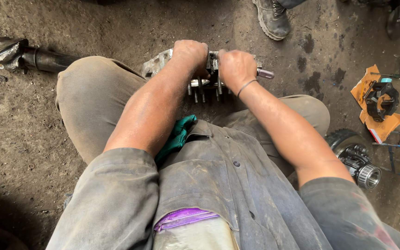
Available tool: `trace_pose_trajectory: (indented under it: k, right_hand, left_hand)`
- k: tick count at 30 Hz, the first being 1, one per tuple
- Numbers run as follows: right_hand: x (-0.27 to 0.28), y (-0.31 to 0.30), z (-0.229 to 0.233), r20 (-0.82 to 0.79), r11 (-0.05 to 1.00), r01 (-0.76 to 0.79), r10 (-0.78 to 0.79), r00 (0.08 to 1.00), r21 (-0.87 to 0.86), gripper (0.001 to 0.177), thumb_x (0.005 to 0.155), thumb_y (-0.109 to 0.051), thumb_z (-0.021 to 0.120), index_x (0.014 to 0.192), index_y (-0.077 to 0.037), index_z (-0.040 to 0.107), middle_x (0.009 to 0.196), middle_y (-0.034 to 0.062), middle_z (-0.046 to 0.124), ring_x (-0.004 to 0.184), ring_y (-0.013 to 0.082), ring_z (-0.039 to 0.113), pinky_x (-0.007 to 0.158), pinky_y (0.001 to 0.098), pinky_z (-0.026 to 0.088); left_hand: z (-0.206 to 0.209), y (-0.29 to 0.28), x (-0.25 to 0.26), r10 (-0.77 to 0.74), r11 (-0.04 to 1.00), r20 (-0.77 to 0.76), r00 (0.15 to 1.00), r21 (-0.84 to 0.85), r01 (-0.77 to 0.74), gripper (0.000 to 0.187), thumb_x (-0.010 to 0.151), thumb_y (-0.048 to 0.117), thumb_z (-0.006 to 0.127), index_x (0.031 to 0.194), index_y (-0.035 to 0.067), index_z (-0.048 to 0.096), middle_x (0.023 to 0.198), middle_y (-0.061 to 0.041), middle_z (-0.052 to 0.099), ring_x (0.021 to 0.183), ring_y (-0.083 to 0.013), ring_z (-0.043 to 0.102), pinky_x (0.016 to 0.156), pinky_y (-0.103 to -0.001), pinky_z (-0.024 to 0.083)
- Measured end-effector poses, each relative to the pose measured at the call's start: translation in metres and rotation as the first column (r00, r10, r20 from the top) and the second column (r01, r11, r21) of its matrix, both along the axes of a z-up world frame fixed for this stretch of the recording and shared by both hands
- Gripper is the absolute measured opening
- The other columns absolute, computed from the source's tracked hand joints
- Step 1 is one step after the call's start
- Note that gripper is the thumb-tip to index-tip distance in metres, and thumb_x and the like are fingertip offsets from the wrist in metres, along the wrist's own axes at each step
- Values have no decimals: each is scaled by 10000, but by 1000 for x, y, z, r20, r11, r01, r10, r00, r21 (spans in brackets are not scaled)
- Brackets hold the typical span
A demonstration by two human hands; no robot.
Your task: The person sits on the floor and uses a green rag to wipe grease from a metal engine component. They then use a metal scraper to remove hardened deposits from the internal cavities of the part, repeatedly scraping and wiping the area.
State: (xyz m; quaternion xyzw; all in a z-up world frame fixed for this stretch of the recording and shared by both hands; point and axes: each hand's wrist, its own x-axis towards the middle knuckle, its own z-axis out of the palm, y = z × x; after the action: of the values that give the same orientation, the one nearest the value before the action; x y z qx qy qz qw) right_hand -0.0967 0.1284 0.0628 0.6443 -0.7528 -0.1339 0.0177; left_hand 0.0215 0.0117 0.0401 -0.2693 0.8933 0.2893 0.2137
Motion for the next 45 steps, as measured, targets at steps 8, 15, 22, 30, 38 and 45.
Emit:
trace_pose_trajectory:
  k: [8,15,22,30,38,45]
  right_hand:
    - [2,13,34,90,960,116,-143,986,254,270,912,-389,678,888,-150,801,853,169,743,835,383,721,755,508,573]
    - [-1,38,26,162,966,195,-223,961,171,236,736,-234,713,944,-126,745,904,176,753,889,399,714,773,518,570]
    - [-29,35,2,326,962,269,-268,907,43,268,783,-121,597,1018,-61,710,917,245,720,892,459,686,814,552,541]
    - [-20,34,-16,395,975,222,-201,896,-6,159,930,-129,596,986,-8,682,878,259,718,850,452,696,812,547,546]
    - [0,34,-20,384,978,207,-188,904,-9,271,921,-142,671,1139,17,647,810,226,707,776,402,708,753,503,575]
    - [2,1,-13,520,933,359,-303,799,-6,352,805,-108,733,1120,28,656,908,222,717,886,382,709,819,475,544]
  left_hand:
    - [-3,-3,-1,-16,1000,2,1000,-19,16,697,783,622,850,1198,75,728,1166,-131,754,1095,-291,719,951,-420,563]
    - [-1,-4,0,-9,1000,-5,1000,-10,9,661,782,605,850,1179,89,734,1139,-123,759,1084,-290,719,946,-428,566]
    - [-3,-9,1,-5,1000,-72,997,-23,3,763,735,557,894,1264,67,644,1201,-149,717,1141,-328,672,955,-450,547]
    - [-9,-13,-4,10,1000,1,1000,-19,-10,895,747,601,876,1337,9,558,1207,-195,706,1139,-355,676,972,-452,547]
    - [-10,-13,-5,-8,999,7,1000,-35,9,909,769,622,854,1352,-2,542,1213,-198,701,1133,-349,677,965,-453,551]
    - [1,-10,-4,16,1000,38,999,15,-17,770,793,537,845,1319,30,602,1192,-180,724,1108,-324,703,972,-447,553]
